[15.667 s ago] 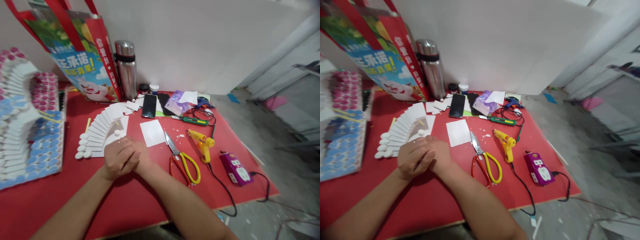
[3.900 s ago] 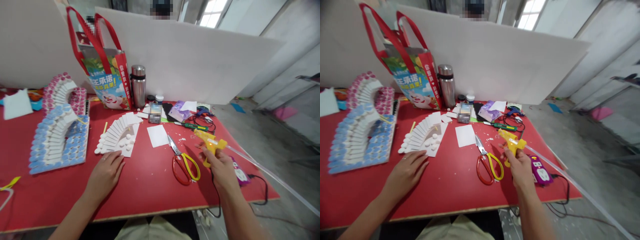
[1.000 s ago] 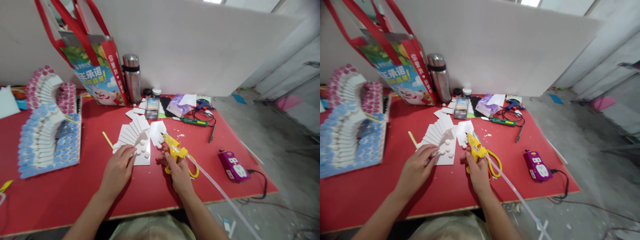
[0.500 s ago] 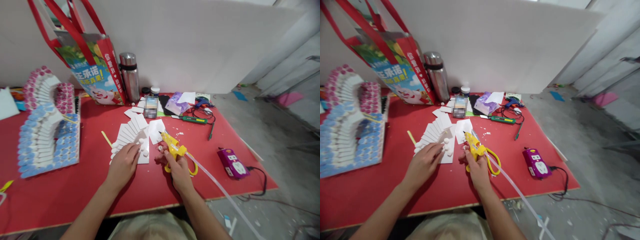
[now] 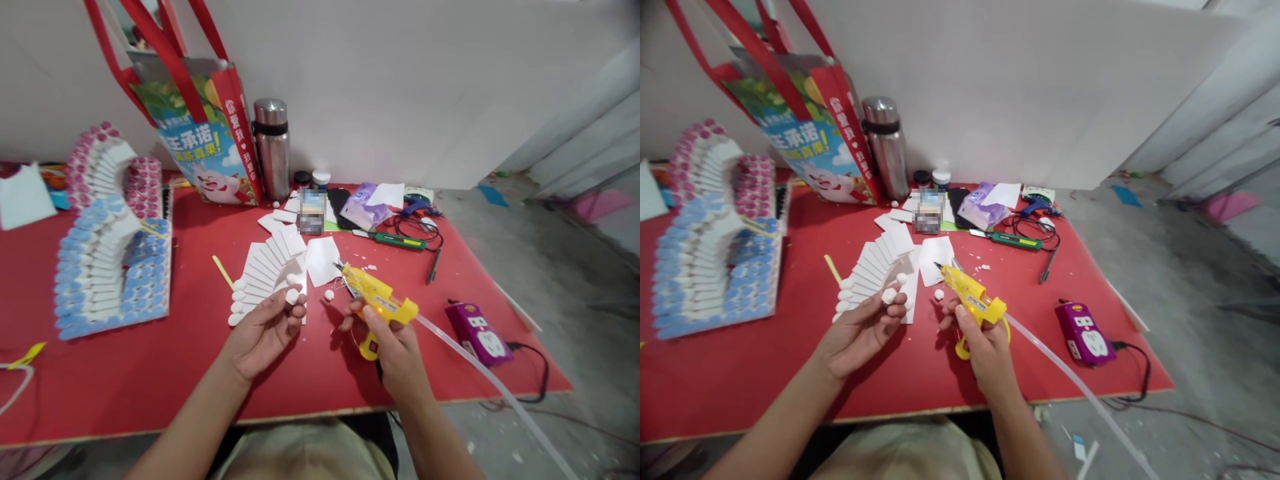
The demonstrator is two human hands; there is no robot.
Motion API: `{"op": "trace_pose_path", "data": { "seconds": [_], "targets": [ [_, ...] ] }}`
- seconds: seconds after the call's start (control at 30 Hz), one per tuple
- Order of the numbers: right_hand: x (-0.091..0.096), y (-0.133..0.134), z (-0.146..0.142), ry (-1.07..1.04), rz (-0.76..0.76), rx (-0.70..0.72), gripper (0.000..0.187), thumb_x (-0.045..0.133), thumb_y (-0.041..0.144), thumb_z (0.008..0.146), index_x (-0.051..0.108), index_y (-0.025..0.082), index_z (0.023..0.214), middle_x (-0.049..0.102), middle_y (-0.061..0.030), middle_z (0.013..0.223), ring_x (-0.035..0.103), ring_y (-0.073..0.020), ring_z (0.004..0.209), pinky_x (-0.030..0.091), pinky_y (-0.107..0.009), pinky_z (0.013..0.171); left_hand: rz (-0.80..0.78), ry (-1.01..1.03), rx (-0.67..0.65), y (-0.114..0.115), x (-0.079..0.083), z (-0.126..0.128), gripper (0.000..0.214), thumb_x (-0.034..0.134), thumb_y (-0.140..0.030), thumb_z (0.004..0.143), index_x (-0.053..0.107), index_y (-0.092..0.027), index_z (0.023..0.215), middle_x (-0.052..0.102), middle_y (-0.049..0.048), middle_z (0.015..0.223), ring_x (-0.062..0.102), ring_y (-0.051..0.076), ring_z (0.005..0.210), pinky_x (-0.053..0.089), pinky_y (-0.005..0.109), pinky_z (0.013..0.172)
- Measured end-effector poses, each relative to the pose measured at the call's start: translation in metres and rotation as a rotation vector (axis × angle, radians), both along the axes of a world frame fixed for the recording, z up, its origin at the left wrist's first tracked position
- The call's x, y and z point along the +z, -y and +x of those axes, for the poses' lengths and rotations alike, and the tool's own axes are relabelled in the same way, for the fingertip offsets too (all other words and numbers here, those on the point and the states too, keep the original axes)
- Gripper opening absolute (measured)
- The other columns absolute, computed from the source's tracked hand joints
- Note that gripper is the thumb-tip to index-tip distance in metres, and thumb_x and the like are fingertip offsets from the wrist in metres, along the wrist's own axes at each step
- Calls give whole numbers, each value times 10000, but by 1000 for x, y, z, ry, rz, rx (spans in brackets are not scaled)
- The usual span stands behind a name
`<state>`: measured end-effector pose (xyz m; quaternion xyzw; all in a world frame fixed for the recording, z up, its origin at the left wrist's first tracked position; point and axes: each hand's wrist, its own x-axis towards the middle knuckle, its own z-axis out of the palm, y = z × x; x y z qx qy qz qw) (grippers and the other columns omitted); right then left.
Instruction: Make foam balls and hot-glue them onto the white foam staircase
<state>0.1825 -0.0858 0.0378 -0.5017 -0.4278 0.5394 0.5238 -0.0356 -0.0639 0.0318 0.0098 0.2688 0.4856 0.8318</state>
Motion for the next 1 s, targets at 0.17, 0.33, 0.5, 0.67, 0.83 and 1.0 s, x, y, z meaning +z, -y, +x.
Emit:
{"op": "trace_pose_path", "data": {
  "seconds": [0.17,0.33,0.5,0.67,0.83,1.0],
  "targets": [
    [6,5,-1,4,15,74,285,674,460,951,734,182,932,730,-41,766,692,-177,717,590,-303,700,57,-26,-17,2,1,2,296,845,-112,778,760,-109,1062,707,83,924,670,100,751,586,158,662],
    [12,9,4,35,37,144,285,662,451,959,735,178,917,744,-69,852,692,-177,728,585,-318,729,93,-163,45,0,2,3,360,927,-115,669,791,-119,1002,738,70,905,705,99,763,595,147,700],
    [9,16,7,47,18,201,292,645,445,972,735,177,901,739,-70,828,700,-183,748,572,-310,736,153,-331,99,-3,3,5,378,945,-99,623,801,-131,971,754,46,829,713,100,733,593,153,694],
    [14,20,4,29,-36,245,278,638,440,973,713,185,894,721,-52,804,692,-185,737,581,-312,718,214,-413,155,-3,1,8,330,923,-131,678,791,-129,980,764,50,830,700,99,697,581,165,655],
    [22,17,2,115,-28,305,327,608,457,983,703,173,850,715,-68,789,679,-193,745,569,-321,739,169,-271,71,-3,0,9,249,895,-187,742,764,-90,931,737,62,781,674,94,663,568,160,619],
    [23,19,-2,124,-45,248,318,623,450,972,725,173,854,731,-79,807,692,-207,760,578,-330,740,12,-87,-29,-2,0,13,92,761,-140,871,714,-65,847,705,75,790,664,85,648,572,146,597]
  ]
}}
